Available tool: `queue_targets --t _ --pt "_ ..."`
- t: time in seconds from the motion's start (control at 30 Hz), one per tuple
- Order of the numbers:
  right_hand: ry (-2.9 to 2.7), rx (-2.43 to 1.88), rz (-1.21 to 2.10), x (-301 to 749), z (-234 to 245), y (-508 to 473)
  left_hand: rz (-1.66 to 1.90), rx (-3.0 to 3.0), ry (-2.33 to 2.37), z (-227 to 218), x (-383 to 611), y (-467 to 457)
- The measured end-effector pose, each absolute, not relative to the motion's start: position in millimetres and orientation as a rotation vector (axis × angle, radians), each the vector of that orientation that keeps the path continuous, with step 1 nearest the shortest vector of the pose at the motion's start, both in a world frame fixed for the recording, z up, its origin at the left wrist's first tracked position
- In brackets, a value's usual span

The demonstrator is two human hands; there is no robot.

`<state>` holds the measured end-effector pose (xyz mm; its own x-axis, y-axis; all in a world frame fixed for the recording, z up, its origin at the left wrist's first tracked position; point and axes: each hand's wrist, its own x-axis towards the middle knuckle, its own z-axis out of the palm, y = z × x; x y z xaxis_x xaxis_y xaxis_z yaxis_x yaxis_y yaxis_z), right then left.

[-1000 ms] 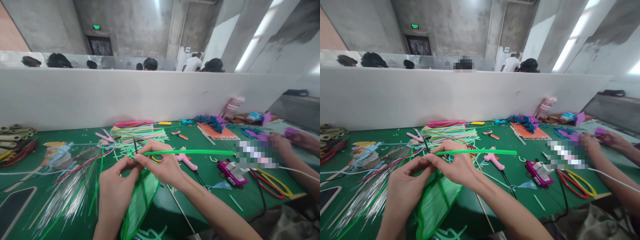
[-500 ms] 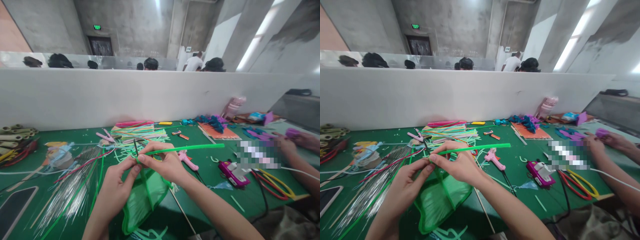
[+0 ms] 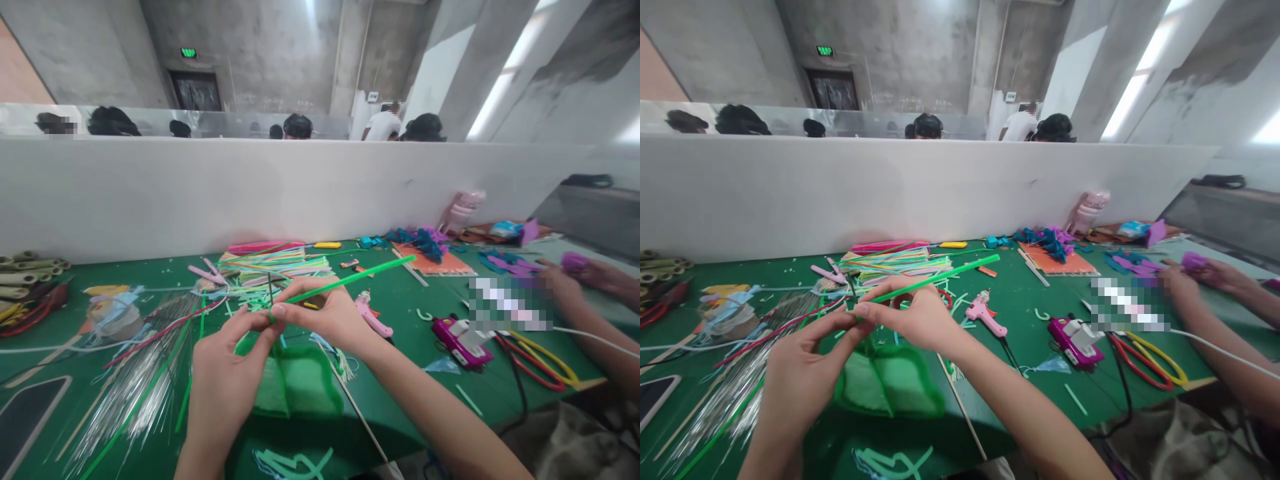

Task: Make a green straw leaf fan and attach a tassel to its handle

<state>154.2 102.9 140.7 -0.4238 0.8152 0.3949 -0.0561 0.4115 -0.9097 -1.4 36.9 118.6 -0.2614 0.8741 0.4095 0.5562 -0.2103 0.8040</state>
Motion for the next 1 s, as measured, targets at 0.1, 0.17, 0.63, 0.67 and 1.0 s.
queue_targets --t 0.1,0.17,0.63,0.67,1.0 --pt "-1.7 -0.616 1.239 156 143 104 1.416 1.741 1.519 119 -9 41" --pt "-1.697 -0.591 1.244 157 143 103 1.331 1.774 1.392 119 -13 44" --pt "-1.732 -0.71 0.905 152 141 94 1.534 1.963 1.749 110 -4 33" --pt "-1.717 -0.679 0.968 152 141 95 1.553 1.947 1.714 110 -6 33" --pt "-1.743 -0.53 1.198 152 139 97 1.349 1.939 1.357 111 -22 35"
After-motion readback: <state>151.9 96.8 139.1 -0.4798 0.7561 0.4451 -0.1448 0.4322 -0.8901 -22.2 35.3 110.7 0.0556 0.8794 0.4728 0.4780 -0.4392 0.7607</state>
